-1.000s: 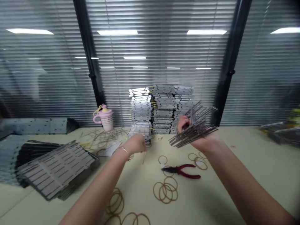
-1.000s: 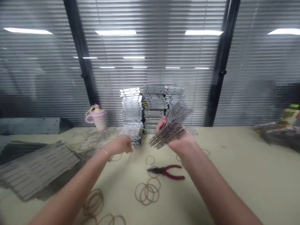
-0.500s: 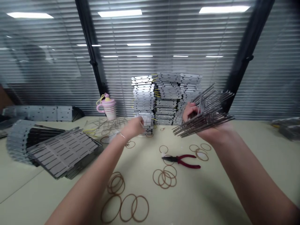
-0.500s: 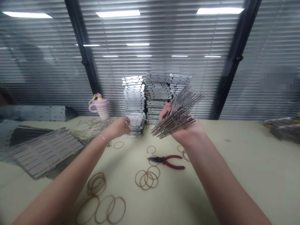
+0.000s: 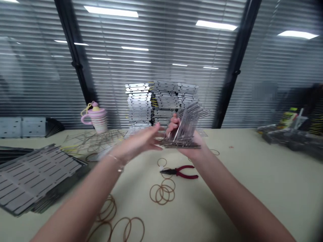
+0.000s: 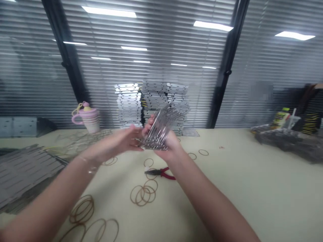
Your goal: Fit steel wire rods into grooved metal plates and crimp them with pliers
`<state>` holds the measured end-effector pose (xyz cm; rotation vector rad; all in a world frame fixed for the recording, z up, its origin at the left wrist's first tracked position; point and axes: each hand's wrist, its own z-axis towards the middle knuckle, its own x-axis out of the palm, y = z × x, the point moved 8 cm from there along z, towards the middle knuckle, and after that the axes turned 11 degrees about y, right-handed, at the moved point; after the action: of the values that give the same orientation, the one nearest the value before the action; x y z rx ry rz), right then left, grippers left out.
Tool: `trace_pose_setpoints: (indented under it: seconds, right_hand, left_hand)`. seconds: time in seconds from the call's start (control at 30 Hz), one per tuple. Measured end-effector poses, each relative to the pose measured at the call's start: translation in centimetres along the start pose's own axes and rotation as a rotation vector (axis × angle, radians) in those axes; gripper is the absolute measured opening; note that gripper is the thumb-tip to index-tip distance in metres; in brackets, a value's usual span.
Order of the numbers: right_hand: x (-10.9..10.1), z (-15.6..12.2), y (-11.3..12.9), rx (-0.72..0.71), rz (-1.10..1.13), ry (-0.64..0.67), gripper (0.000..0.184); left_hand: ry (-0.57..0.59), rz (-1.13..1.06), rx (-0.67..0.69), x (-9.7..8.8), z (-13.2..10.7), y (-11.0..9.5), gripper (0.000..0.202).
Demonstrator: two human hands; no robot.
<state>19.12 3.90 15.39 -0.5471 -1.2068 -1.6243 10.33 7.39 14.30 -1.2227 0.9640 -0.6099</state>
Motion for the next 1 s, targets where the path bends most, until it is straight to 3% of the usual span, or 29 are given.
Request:
trace_pose_setpoints:
  seconds: [0.07, 0.13, 0.37, 0.57, 0.67, 0.73, 0.83, 0.93, 1.0]
  right_hand:
    - [0.0, 0.2, -0.6, 0.01, -0.112, 0.07, 0.028]
    - [-0.3, 0.4, -1.0, 0.028, -0.155, 0.092, 0.026]
    - [-1.6, 1.0, -3.4, 0.141, -0.234, 0.18, 0.011]
    - [-1.3, 0.0, -5.3, 0.199, -0.322, 0.246, 0.009]
    - [-1.0, -0.6, -5.9, 0.241, -0.359, 0.302, 0.012]
    - [-1.2, -0.7, -6.1, 0.26, -0.389, 0.325, 0.017]
    - [-2.0, -0.6, -6.1, 0.262, -0.461, 0.324, 0.024]
    - [-3.0, -0.2, -5.7, 0.233, -0.56, 0.286, 0.028]
    - [-3.5, 0.1, -5.4, 0.209, -0.623, 0.249, 0.027]
  left_hand:
    - [0.115, -0.234, 0.049, 2.1, 1.2, 0.8, 0.047]
    - [0.13, -0.266, 0.06, 2.2, 1.5, 1.2, 0.04]
    - [0.109, 0.154, 0.006, 0.8, -0.6, -0.9, 0.027]
    - [0.206, -0.117, -0.12, 1.1, -1.5, 0.2, 0.037]
    - [0.293, -0.213, -0.099, 1.7, -2.2, -0.4, 0.038]
    - [0.338, -0.266, -0.084, 2.5, -2.5, -1.0, 0.029]
    - [0.206, -0.163, -0.096, 2.4, -2.2, -0.9, 0.014]
    - [-0.024, 0.018, -0.086, 1.1, -1.7, -0.3, 0.013]
    - [-0.097, 0.075, -0.061, 0.6, -1.4, 0.1, 0.016]
